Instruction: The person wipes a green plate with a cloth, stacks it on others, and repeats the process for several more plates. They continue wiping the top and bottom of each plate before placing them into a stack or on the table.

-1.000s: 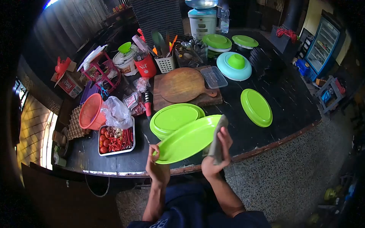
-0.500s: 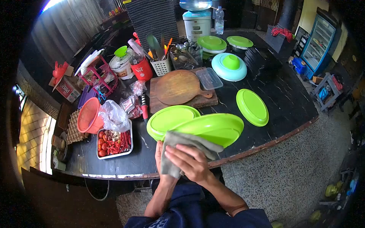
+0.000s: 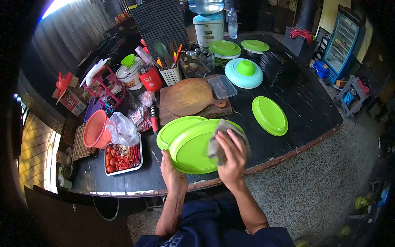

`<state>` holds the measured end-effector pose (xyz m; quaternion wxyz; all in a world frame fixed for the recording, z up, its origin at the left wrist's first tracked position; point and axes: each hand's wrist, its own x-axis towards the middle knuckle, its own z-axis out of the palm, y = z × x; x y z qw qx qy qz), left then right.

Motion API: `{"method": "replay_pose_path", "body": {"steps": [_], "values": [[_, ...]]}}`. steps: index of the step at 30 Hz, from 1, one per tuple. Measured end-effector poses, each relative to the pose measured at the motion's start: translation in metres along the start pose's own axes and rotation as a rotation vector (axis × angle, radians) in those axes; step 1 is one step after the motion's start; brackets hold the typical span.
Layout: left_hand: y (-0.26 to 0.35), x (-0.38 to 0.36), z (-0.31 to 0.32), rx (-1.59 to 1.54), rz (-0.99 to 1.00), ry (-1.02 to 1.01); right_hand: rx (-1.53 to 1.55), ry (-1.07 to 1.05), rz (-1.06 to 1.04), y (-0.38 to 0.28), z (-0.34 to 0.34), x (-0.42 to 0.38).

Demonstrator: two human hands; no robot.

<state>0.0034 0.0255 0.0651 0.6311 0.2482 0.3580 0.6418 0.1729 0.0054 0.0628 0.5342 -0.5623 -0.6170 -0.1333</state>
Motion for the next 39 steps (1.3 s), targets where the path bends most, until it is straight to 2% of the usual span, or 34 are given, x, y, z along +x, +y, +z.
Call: {"method": "replay_pose_path", "body": {"steps": [1,4,6,7,9,14,17,20,23,26,31,34,36,38,39], "values": [[-0.004,0.001,0.002,-0.008,0.000,0.012,0.022,0.002,0.016,-0.007,0.003,0.003],[-0.018,0.001,0.006,-0.028,0.021,0.032,0.108,-0.170,-0.060,-0.032,0.018,-0.008],[-0.029,0.002,-0.012,-0.165,-0.029,-0.098,0.165,-0.256,-0.141,-0.051,0.025,-0.015],[-0.031,0.003,-0.018,-0.147,0.021,-0.133,0.212,-0.296,-0.172,-0.055,0.025,-0.015],[-0.030,0.004,-0.021,-0.124,0.074,-0.166,0.242,-0.299,-0.197,-0.048,0.026,-0.011],[-0.025,0.000,-0.001,0.027,0.204,0.049,0.238,-0.195,-0.225,-0.024,0.029,0.008],[-0.012,-0.001,0.004,-0.022,0.190,0.049,0.145,-0.108,-0.209,-0.005,0.023,0.018],[-0.003,0.004,-0.006,-0.002,0.173,0.048,0.139,-0.020,-0.035,0.022,0.016,0.015],[0.000,0.011,-0.007,-0.051,0.121,0.051,0.269,0.032,0.267,0.041,0.005,-0.003],[-0.010,0.019,0.008,-0.075,0.063,0.078,0.111,0.075,0.244,0.046,-0.005,-0.021],[-0.054,0.036,0.032,-0.042,-0.105,0.036,-0.001,0.232,0.321,0.055,-0.025,-0.049],[-0.085,0.050,0.058,-0.044,-0.268,0.024,-0.182,0.171,0.253,0.065,-0.041,-0.067],[-0.111,0.070,0.074,0.016,-0.280,-0.056,-0.193,0.116,0.230,0.068,-0.046,-0.075],[-0.130,0.094,0.090,0.152,-0.330,-0.135,-0.085,0.068,0.340,0.082,-0.053,-0.092],[-0.149,0.110,0.093,0.182,-0.301,-0.171,-0.022,0.030,0.484,0.095,-0.056,-0.103]]}}
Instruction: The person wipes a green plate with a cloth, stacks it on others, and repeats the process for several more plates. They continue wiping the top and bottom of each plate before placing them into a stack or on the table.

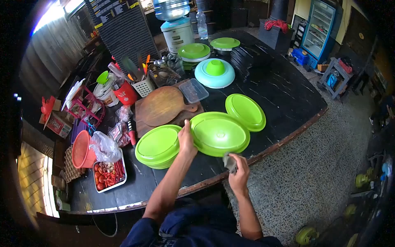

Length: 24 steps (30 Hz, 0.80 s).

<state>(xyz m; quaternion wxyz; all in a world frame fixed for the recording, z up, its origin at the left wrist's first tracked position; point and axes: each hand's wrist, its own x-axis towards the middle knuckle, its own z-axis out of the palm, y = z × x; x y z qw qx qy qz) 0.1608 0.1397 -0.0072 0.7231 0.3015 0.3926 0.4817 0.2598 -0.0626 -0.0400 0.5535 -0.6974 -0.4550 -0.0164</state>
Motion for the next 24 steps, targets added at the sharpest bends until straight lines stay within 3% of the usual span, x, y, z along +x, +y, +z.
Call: {"method": "replay_pose_path", "body": {"steps": [1,3,6,9,11,12,13,15,17,19,20,21,24], "values": [[-0.012,0.024,0.001,-0.001,-0.048,-0.019,0.052,-0.053,0.147,0.016,-0.004,-0.003],[-0.027,0.067,0.007,0.007,-0.228,-0.038,0.086,0.038,0.356,0.032,-0.016,0.004],[-0.041,0.111,0.022,0.171,-0.229,-0.144,0.433,0.194,0.689,0.068,-0.031,0.024],[-0.048,0.131,0.054,0.345,-0.192,-0.226,0.604,0.319,0.871,0.077,-0.041,0.052],[-0.061,0.150,0.071,0.353,-0.198,-0.203,0.540,0.233,0.770,0.074,-0.047,0.069],[-0.078,0.174,0.070,0.357,-0.168,-0.312,0.473,0.133,0.665,0.075,-0.049,0.076],[-0.081,0.184,0.077,0.360,-0.135,-0.420,0.471,0.139,0.661,0.079,-0.050,0.083],[-0.096,0.188,0.102,0.319,-0.133,-0.347,0.423,0.198,0.685,0.093,-0.048,0.095],[-0.102,0.178,0.124,0.549,0.090,-0.325,0.295,0.174,0.664,0.116,-0.043,0.103],[-0.089,0.152,0.141,0.585,0.089,-0.338,-0.037,0.050,0.677,0.136,-0.037,0.111],[-0.086,0.148,0.146,0.881,0.143,-0.298,-0.178,0.014,0.657,0.135,-0.037,0.114],[-0.085,0.146,0.148,1.175,0.196,-0.243,-0.197,-0.031,0.660,0.126,-0.041,0.119],[-0.112,0.173,0.135,1.290,0.285,-0.256,-0.280,-0.116,0.669,0.121,-0.041,0.127]]}}
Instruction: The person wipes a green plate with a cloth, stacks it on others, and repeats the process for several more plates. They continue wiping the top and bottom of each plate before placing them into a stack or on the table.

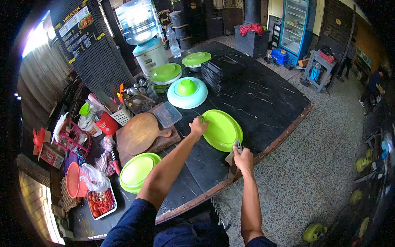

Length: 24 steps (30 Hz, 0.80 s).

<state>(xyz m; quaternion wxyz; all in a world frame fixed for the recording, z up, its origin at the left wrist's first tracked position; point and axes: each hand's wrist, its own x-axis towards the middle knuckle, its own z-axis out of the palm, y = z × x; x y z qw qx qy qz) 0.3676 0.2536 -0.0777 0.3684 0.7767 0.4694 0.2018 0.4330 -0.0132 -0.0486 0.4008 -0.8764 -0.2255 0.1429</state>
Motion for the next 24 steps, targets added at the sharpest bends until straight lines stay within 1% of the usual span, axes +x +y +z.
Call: {"method": "replay_pose_path", "body": {"steps": [1,3,5,6,8,9,11,12,13,14,15,17,19,20,21,22,23,24], "values": [[-0.003,0.000,0.003,0.081,0.019,0.013,-0.026,-0.036,0.007,-0.002,0.001,0.001],[-0.011,-0.002,0.011,0.070,0.001,0.028,-0.057,-0.078,0.017,-0.002,0.003,0.001],[-0.020,-0.005,0.017,0.035,0.106,0.134,-0.098,0.044,0.004,-0.005,0.006,0.003],[-0.020,-0.008,0.013,0.033,0.100,0.142,-0.112,0.088,-0.026,-0.003,0.008,0.005],[-0.019,-0.016,0.005,0.000,0.144,0.032,-0.096,0.110,-0.030,0.000,0.012,0.010],[-0.022,-0.018,0.005,0.000,0.141,0.034,-0.079,0.137,-0.027,0.000,0.012,0.010],[-0.025,-0.024,0.007,0.029,0.233,0.060,-0.072,0.127,-0.009,0.002,0.010,0.008],[-0.020,-0.032,0.002,-0.102,0.178,0.037,-0.027,0.147,-0.019,0.004,0.008,0.005],[-0.016,-0.042,-0.004,-0.104,0.174,0.043,0.018,0.166,-0.030,0.002,0.004,0.000],[-0.014,-0.053,-0.010,-0.046,0.245,0.131,0.090,0.147,-0.006,0.003,-0.002,-0.007],[-0.011,-0.065,-0.019,0.014,0.311,0.219,0.235,0.168,-0.080,0.013,0.000,-0.011],[0.004,-0.102,-0.048,-0.181,0.274,0.167,0.451,0.147,-0.001,0.027,0.000,-0.023],[0.026,-0.157,-0.101,-0.266,0.303,0.117,0.767,0.088,0.124,0.028,-0.006,-0.046],[0.032,-0.181,-0.126,-0.278,0.311,0.132,0.827,0.077,0.241,0.027,-0.009,-0.058],[0.027,-0.200,-0.146,-0.292,0.320,0.149,0.885,0.067,0.357,0.027,-0.010,-0.068],[0.012,-0.212,-0.163,-0.197,0.356,0.228,0.880,0.056,0.356,0.035,-0.008,-0.075],[-0.007,-0.224,-0.180,-0.097,0.388,0.308,1.062,-0.031,0.403,0.044,-0.007,-0.083],[-0.027,-0.235,-0.197,-0.029,0.359,0.432,1.245,-0.122,0.452,0.050,-0.004,-0.090]]}}
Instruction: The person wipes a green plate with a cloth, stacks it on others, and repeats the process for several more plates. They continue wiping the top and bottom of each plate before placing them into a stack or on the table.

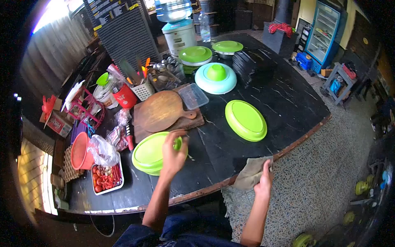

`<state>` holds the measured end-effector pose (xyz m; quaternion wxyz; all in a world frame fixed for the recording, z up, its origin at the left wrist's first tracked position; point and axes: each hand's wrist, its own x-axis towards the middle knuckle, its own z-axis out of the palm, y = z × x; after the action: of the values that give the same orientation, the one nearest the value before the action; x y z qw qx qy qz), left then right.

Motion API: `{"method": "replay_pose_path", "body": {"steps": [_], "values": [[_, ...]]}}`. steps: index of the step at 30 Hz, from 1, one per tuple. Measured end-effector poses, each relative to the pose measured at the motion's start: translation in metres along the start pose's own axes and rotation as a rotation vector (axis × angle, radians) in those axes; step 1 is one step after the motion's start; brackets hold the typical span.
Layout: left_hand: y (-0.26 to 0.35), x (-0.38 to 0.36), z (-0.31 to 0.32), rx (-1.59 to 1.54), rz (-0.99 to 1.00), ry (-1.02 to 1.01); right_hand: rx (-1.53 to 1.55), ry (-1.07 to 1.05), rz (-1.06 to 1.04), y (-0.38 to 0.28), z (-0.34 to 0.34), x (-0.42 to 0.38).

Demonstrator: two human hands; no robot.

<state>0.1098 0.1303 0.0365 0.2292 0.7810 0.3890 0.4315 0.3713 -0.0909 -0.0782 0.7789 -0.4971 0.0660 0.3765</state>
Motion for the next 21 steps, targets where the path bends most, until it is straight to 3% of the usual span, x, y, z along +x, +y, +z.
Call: {"method": "replay_pose_path", "body": {"steps": [3,6,9,10,12,16,19,21], "values": [[-0.057,-0.023,-0.068,0.467,-0.023,0.236,0.142,-0.109,0.160,0.013,-0.002,-0.021],[-0.101,-0.055,-0.111,0.732,-0.380,0.211,0.239,-0.221,0.292,0.026,0.017,-0.027],[-0.120,-0.073,-0.132,0.690,-0.635,0.132,0.254,-0.262,0.361,0.035,0.049,-0.036],[-0.121,-0.075,-0.137,0.689,-0.637,0.129,0.198,-0.255,0.383,0.041,0.058,-0.036],[-0.122,-0.076,-0.146,0.441,-0.750,0.139,0.137,-0.272,0.416,0.058,0.072,-0.032],[-0.141,-0.082,-0.142,0.231,-0.752,0.331,0.141,-0.383,0.502,0.085,0.092,-0.035],[-0.163,-0.082,-0.143,0.105,-0.817,0.283,0.069,-0.352,0.477,0.088,0.122,-0.055],[-0.162,-0.082,-0.144,0.082,-0.793,0.299,0.009,-0.250,0.155,0.090,0.150,-0.065]]}}
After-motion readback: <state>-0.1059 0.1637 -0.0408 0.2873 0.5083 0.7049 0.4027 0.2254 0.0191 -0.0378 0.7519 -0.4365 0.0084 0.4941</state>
